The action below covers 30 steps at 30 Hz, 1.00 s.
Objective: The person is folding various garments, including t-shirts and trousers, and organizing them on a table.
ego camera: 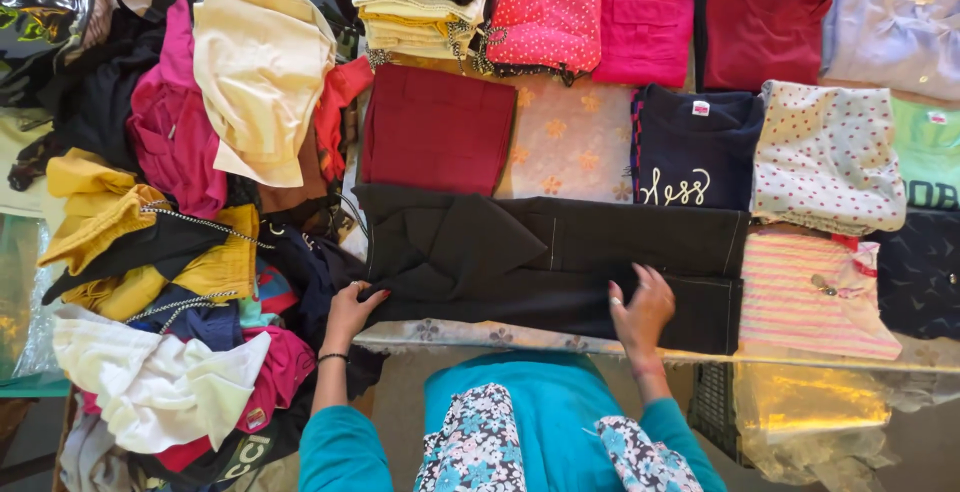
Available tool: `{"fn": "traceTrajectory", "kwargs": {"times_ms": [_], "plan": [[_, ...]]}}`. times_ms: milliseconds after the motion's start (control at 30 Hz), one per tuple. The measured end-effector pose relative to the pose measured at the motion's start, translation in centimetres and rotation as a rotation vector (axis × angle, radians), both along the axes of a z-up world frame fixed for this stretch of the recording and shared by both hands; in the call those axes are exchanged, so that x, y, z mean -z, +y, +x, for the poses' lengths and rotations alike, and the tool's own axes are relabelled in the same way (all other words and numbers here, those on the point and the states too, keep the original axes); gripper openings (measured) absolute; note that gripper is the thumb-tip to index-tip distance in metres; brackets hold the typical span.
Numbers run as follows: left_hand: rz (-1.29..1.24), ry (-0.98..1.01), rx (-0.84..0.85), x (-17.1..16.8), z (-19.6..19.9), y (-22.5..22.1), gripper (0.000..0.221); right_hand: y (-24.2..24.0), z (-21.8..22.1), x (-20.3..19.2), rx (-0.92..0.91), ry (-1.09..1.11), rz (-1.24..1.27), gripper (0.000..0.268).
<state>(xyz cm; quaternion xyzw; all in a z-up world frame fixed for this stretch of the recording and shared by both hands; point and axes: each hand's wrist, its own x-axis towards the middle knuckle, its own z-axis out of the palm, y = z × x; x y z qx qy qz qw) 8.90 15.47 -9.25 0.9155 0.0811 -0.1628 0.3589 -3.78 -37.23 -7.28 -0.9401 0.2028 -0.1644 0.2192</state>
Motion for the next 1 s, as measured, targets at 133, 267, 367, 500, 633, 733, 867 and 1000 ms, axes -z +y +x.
{"fn": "traceTrajectory", "kwargs": {"times_ms": [133, 267, 367, 500, 633, 733, 867, 1000], "plan": [[-0.01, -0.089, -0.013, 0.2, -0.2, -0.4, 0.048, 6.3, 8.4, -3.8, -0.283, -0.051, 0.201, 0.055], [0.016, -0.106, -0.02, 0.8, -0.3, -0.1, 0.048, 12.2, 14.6, -5.5, -0.477, -0.059, 0.395, 0.075], [0.009, -0.098, 0.009, 0.4, -0.2, 0.5, 0.046, 13.3, 17.4, -2.2, -0.52, 0.177, 0.443, 0.063], [-0.084, 0.079, 0.096, -0.6, 0.7, 1.0, 0.044, 11.7, 18.0, -3.2, -0.658, 0.14, 0.627, 0.038], [-0.114, 0.131, 0.257, -0.1, 1.3, 1.9, 0.044, 7.7, 19.0, 1.2, -0.314, 0.108, 1.45, 0.046], [-0.192, 0.214, 0.281, 1.5, 2.8, 2.1, 0.037, 7.9, 18.7, -5.3, 0.002, 0.332, 1.847, 0.024], [-0.245, 0.096, 0.122, 2.1, 3.6, 2.2, 0.03, 7.7, 18.3, -4.3, -0.068, 0.073, 1.54, 0.025], [-0.053, -0.085, 0.03, 3.3, 3.4, 1.8, 0.03, 6.7, 18.0, -0.9, -0.216, 0.054, 1.664, 0.013]]}}
